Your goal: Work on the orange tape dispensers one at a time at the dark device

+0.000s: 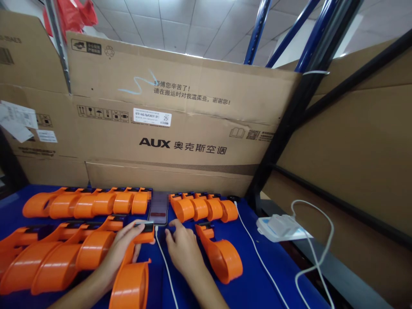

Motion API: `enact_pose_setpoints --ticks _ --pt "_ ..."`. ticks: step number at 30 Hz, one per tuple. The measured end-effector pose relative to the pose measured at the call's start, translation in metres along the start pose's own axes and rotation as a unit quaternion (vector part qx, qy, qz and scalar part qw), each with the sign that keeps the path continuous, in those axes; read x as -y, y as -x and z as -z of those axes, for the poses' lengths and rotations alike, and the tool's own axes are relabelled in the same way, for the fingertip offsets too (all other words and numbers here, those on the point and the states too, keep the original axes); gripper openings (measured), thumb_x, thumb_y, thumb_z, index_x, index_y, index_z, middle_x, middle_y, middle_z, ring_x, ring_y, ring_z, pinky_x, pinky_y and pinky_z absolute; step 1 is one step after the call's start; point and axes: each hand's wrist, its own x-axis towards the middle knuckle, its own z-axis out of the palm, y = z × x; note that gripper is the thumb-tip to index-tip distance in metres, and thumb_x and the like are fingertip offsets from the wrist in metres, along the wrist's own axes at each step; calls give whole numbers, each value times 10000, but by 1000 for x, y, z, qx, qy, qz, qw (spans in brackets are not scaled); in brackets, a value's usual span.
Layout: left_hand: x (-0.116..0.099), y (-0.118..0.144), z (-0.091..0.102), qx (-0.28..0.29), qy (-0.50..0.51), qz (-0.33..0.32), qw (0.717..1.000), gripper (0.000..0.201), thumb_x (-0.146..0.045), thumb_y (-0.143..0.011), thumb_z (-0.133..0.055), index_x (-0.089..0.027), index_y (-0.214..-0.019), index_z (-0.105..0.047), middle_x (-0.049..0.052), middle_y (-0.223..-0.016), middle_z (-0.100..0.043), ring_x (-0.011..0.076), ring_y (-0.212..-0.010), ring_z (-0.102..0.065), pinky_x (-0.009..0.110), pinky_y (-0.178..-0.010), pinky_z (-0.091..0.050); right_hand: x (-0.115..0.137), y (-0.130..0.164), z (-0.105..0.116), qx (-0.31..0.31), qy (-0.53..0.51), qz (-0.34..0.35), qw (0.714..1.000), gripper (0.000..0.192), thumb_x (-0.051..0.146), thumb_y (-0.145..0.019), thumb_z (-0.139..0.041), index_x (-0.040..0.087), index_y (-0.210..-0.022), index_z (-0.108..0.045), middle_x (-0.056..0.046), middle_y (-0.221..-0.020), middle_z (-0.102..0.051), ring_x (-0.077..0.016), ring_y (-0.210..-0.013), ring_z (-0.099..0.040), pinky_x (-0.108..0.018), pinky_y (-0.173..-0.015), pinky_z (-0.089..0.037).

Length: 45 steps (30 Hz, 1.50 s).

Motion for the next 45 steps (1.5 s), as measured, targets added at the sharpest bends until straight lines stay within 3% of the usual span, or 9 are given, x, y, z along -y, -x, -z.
enact_pose_setpoints --ticks 13,16,20,24,29,32,36,39,45 --pt "8 3 2 48 -96 -54 993 357 -545 -838 -668 -190 -877 -680 -52 -516 -547 66 -325 -372 185 -351 -274 13 -1 8 26 101 51 993 109 184 -848 -643 253 -891 -716 -41 -810 -752 -239 -742 -715 -252 -550 -404" --pt "7 3 1 55 -102 -54 992 371 -548 -837 -664 -187 -918 -694 -54 -525 -539 67 -323 -370 186 -338 -262 13 -1 11 8 25 47 999 169 196 -928 -551 231 -957 -713 -35 -789 -739 -214 -705 -704 -253 -565 -451" --pt "6 2 -1 48 -92 -53 993 379 -552 -824 -674 -194 -948 -688 -53 -558 -560 62 -315 -359 186 -320 -253 25 0 21 -21 -125 114 985 253 248 -989 -501 202 -1183 -656 -44 -862 -720 -182 -750 -691 -264 -688 -537" --pt "7 0 -1 36 -71 -52 995 372 -548 -809 -698 -214 -969 -653 -80 -538 -519 54 -328 -342 166 -332 -241 35 2 26 4 -116 173 978 271 241 -956 -575 228 -1216 -652 -63 -990 -689 -198 -888 -670 -290 -792 -546" --pt "5 0 1 -24 9 -42 999 375 -542 -807 -711 -221 -973 -613 -112 -465 -422 53 -359 -318 153 -375 -257 26 0 17 -74 -85 118 987 216 278 -964 -567 211 -1143 -668 -26 -800 -641 -174 -679 -612 -268 -647 -525" --pt "1 3 1 -35 54 -42 997 358 -539 -820 -703 -223 -947 -593 -115 -438 -399 53 -373 -303 151 -394 -261 19 -2 12 -103 -58 87 989 202 281 -954 -579 203 -1122 -659 -37 -820 -651 -191 -699 -613 -291 -666 -529" --pt "1 7 -1 -18 56 -47 997 338 -522 -819 -716 -226 -892 -570 -104 -453 -423 51 -388 -318 147 -398 -258 20 -3 1 -27 8 138 990 174 199 -932 -586 228 -1089 -655 -71 -1023 -646 -235 -929 -618 -340 -803 -532" --pt "3 8 -2 -3 55 -46 997 345 -516 -806 -730 -219 -885 -573 -95 -492 -454 42 -389 -321 150 -392 -251 22 -7 -11 17 58 170 984 127 157 -888 -627 219 -990 -670 -75 -1011 -599 -242 -927 -582 -350 -799 -522" --pt "9 3 1 9 35 -35 999 334 -510 -826 -714 -221 -914 -571 -104 -489 -424 44 -394 -299 155 -390 -230 22 -14 -25 22 100 130 986 105 138 -854 -647 190 -937 -686 -90 -976 -578 -267 -923 -555 -410 -860 -490"
